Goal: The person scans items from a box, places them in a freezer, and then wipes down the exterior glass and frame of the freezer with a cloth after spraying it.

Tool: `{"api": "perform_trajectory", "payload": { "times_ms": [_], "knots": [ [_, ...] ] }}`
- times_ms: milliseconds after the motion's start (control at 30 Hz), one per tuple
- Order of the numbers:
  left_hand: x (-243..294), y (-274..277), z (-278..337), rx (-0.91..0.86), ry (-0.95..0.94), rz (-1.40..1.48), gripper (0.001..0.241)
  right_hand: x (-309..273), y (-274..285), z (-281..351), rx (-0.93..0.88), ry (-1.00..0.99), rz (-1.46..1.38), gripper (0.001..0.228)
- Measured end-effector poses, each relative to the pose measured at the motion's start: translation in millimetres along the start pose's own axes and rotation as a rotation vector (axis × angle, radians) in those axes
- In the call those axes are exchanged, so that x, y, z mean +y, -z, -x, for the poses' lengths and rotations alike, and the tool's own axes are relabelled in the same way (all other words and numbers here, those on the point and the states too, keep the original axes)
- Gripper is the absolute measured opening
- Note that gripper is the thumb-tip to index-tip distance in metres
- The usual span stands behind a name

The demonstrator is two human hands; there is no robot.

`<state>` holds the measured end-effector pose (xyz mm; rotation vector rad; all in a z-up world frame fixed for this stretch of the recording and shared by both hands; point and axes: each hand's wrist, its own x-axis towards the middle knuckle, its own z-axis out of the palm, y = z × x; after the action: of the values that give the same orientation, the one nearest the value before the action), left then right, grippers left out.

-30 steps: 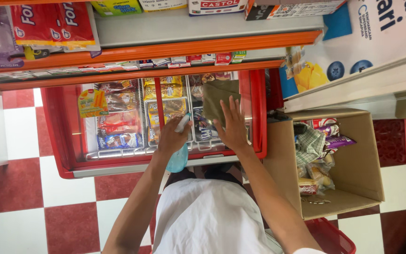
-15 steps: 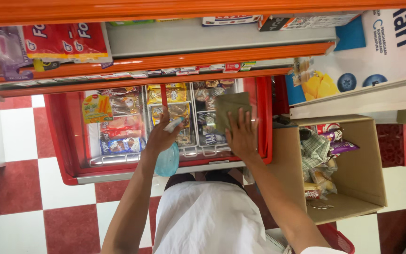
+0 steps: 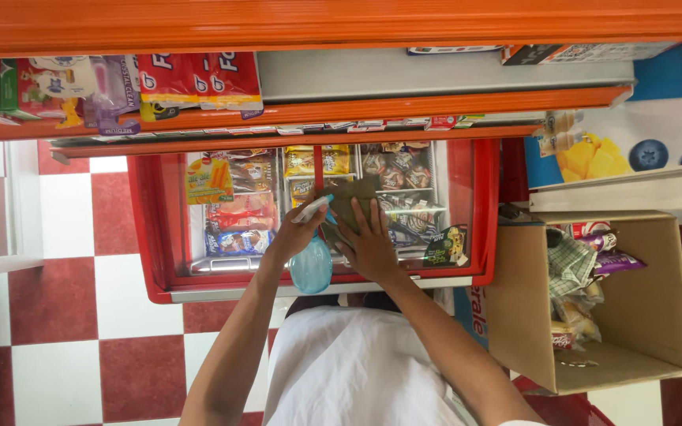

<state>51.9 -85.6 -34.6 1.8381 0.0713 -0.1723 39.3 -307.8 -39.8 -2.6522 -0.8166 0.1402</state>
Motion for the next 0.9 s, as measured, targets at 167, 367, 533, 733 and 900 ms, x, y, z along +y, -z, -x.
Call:
{"api": "perform_trajectory", "payload": {
  "times_ms": [167, 367, 533, 733, 900],
  "knots": [
    [5.1, 4.7, -1.3, -0.113, 0.107, -0.004, 0.060, 90.0, 28.8, 20.2, 0.056, -0.070, 0.169, 0.067],
    [19.5, 17.8, -8.0, -0.214, 0.339, -0.075, 0.059, 94.6, 16.8, -88.1, 0.213, -0.418, 0.086, 0.069],
    [4.2, 17.0, -6.0, -0.198, 0.209, 0.026, 0.060, -7.9, -9.7, -89.7, 0.214, -0.178, 0.042, 0.064],
    [-5.3, 18.7, -2.4, -0.258, 0.290, 0.039, 0.059, 19.2, 15.1, -6.4, 0.015, 0.024, -0.015, 0.061],
    [-7.4, 14.7, -5.8, -0.238, 0.209, 0.086, 0.059, 94.8, 19.0, -16.7, 0.125, -0.099, 0.143, 0.067]
  ]
}}
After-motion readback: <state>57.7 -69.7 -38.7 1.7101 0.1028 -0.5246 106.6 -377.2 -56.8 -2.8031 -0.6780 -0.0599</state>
